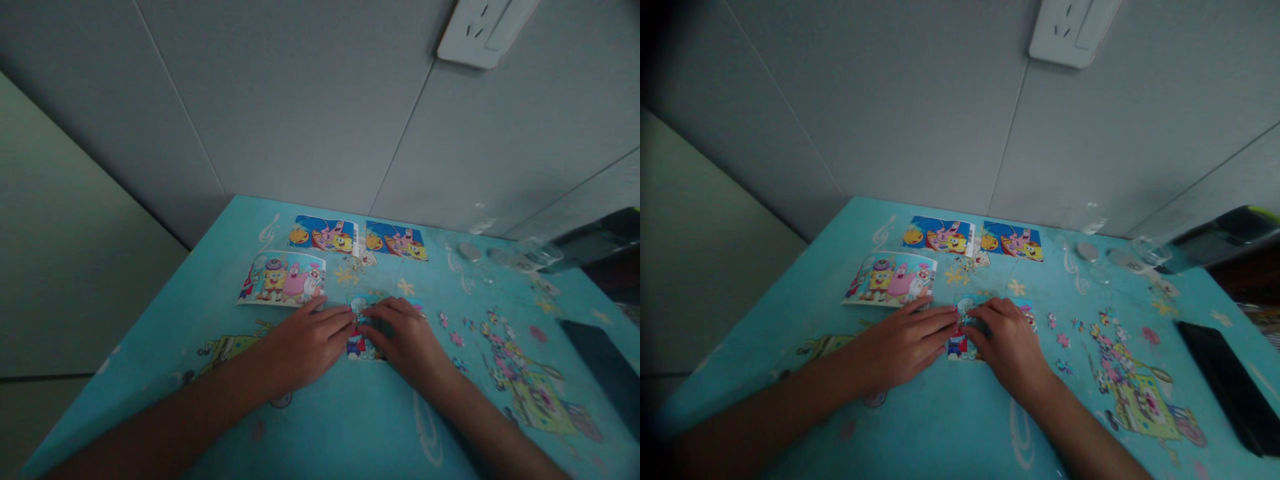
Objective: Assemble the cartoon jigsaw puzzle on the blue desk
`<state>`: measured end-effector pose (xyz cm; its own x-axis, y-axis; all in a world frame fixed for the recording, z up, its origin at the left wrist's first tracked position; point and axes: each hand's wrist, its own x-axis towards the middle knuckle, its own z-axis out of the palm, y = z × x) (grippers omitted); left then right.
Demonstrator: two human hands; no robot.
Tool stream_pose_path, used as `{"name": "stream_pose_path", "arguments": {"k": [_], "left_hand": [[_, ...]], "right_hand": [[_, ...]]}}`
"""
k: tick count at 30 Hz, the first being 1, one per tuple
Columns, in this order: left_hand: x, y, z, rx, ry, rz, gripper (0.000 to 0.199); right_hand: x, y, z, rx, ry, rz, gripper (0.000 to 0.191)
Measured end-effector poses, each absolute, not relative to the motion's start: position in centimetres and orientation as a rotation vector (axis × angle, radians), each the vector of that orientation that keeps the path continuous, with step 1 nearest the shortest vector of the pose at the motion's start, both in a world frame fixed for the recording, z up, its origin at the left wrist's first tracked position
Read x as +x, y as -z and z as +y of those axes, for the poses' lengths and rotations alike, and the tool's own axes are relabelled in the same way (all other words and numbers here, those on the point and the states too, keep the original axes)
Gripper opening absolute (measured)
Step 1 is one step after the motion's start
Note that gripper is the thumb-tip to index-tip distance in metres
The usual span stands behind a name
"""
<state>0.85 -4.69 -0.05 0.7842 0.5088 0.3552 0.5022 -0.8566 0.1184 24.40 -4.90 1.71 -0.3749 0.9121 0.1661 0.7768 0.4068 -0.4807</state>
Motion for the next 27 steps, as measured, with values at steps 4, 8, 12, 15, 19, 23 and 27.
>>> {"name": "stream_pose_path", "arguments": {"k": [4,8,12,15,19,23,27], "left_hand": [[0.9,0.0,-4.8,2.951,-0.612,0.846,0.029],[1.0,-0.2,-4.7,2.950,-0.598,0.850,0.028],[0.8,-0.3,-4.7,2.991,-0.598,0.833,0.026],[0.7,-0.4,-4.7,3.014,-0.568,0.833,0.026],[0.7,-0.4,-4.8,3.012,-0.550,0.831,0.028],[0.8,-0.3,-4.8,3.010,-0.584,0.832,0.029],[0.8,-0.2,-4.6,3.000,-0.566,0.827,0.030]], "right_hand": [[24.3,-1.8,-5.0,-1.465,-0.503,-2.234,0.014],[24.2,-1.6,-5.0,-1.491,-0.543,-2.188,0.012],[23.9,-1.7,-5.0,-1.582,-0.641,-2.114,0.008],[23.6,-2.0,-5.1,-1.665,-0.712,-2.065,0.010],[23.2,-2.3,-5.1,-1.720,-0.813,-2.000,0.013],[23.0,-2.2,-5.1,-1.765,-0.857,-1.928,0.015],[22.8,-2.3,-5.0,-1.759,-0.875,-1.894,0.014]]}}
